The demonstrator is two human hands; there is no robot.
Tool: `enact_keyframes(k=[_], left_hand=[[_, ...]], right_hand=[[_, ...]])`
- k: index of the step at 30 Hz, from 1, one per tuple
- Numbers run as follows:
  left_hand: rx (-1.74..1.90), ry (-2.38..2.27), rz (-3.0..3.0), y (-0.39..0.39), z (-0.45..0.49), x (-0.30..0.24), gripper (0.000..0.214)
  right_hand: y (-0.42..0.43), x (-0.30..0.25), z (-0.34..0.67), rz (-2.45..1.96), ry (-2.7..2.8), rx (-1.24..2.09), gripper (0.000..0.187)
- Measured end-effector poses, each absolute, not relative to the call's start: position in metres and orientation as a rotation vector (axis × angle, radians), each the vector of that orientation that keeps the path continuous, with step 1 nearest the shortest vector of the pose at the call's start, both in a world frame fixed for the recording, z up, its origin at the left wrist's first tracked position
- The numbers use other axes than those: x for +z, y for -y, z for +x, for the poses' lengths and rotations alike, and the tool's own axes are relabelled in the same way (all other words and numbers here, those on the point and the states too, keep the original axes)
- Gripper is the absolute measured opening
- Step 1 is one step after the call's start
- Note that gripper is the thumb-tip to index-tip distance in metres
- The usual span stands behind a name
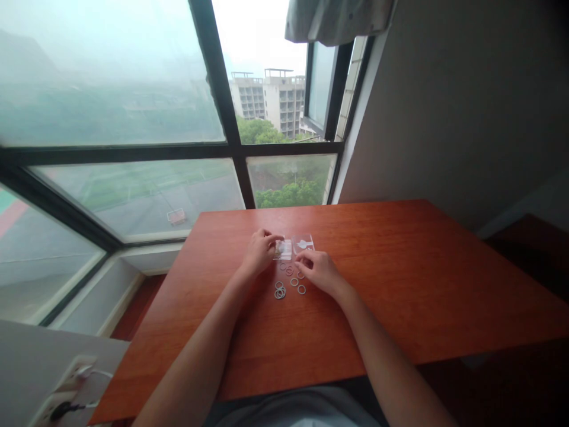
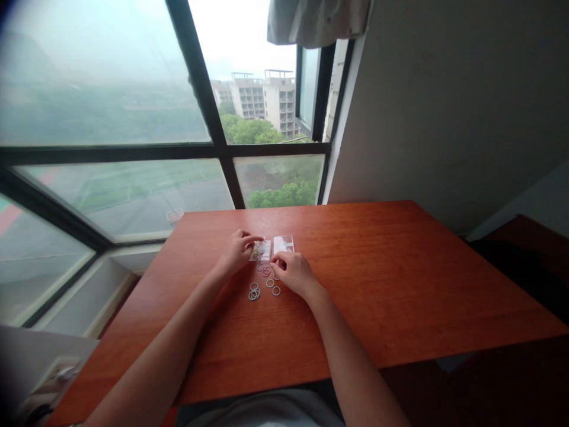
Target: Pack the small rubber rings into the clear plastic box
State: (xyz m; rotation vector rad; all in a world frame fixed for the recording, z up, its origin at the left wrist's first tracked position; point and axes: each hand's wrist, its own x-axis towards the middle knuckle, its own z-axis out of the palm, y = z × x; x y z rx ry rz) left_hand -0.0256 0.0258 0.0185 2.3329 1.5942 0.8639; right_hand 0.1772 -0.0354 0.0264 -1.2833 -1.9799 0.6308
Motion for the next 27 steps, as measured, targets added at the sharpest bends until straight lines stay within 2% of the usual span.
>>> enact_keyframes(k=[9, 27], left_hand=[[0.799, -1.572, 2.395, -0.019, -0.022, 0.023, 0.03], [0.929, -1.639, 2.31, -0.01, -0.025, 0.026, 0.026]], right_hand=[[0.035, 0.025, 0.178, -1.287, 1.995, 0.62, 0.007], [0.034, 0.025, 0.18, -1.298, 1.969, 0.609, 0.007]])
